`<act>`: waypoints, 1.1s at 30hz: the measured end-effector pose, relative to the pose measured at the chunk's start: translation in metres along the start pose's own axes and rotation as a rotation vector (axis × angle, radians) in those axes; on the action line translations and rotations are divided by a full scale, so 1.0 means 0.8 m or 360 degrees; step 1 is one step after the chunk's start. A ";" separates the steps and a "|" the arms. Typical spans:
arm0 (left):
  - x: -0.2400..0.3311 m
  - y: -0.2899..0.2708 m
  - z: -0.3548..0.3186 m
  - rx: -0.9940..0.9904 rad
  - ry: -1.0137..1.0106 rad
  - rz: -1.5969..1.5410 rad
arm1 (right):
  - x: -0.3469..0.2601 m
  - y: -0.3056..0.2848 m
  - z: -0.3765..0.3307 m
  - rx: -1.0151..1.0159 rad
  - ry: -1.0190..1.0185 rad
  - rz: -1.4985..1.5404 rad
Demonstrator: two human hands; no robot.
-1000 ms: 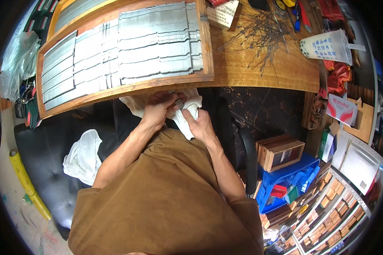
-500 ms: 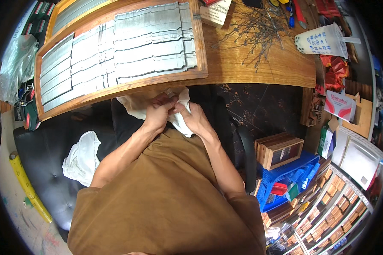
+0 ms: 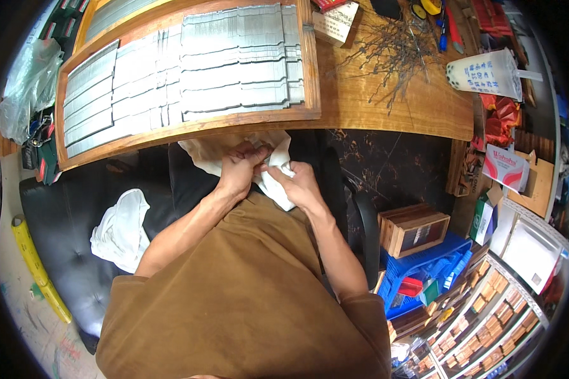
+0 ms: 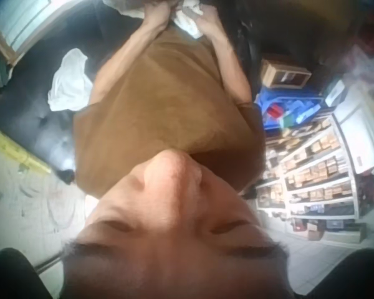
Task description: The person repeatedly picks up small metal strips from a wooden tray, aligns them by hand, and places them back into the tray. The person also wipes the tray surface with a white cloth and continues handling the strips one at a time.
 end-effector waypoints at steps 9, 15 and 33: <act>0.075 -0.014 -0.009 0.0228 0.0088 -0.0302 | -0.009 -0.007 -0.017 -0.0093 -0.0317 -0.0168; 0.192 -0.118 0.011 -0.0093 0.0036 0.0665 | -0.025 -0.024 -0.014 0.0187 -0.0479 0.0411; 0.221 -0.094 -0.015 -0.0718 0.0588 0.2810 | -0.008 -0.102 0.007 0.0633 -0.0265 0.0750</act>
Point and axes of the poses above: each hand's wrist, its own z-axis towards the middle knuckle, its own y-axis out of the palm, x = y × z, the point moved 3 cm from there along z, towards the middle knuckle, and after that the axes turned 12 degrees about -z, right-handed, at the moved point
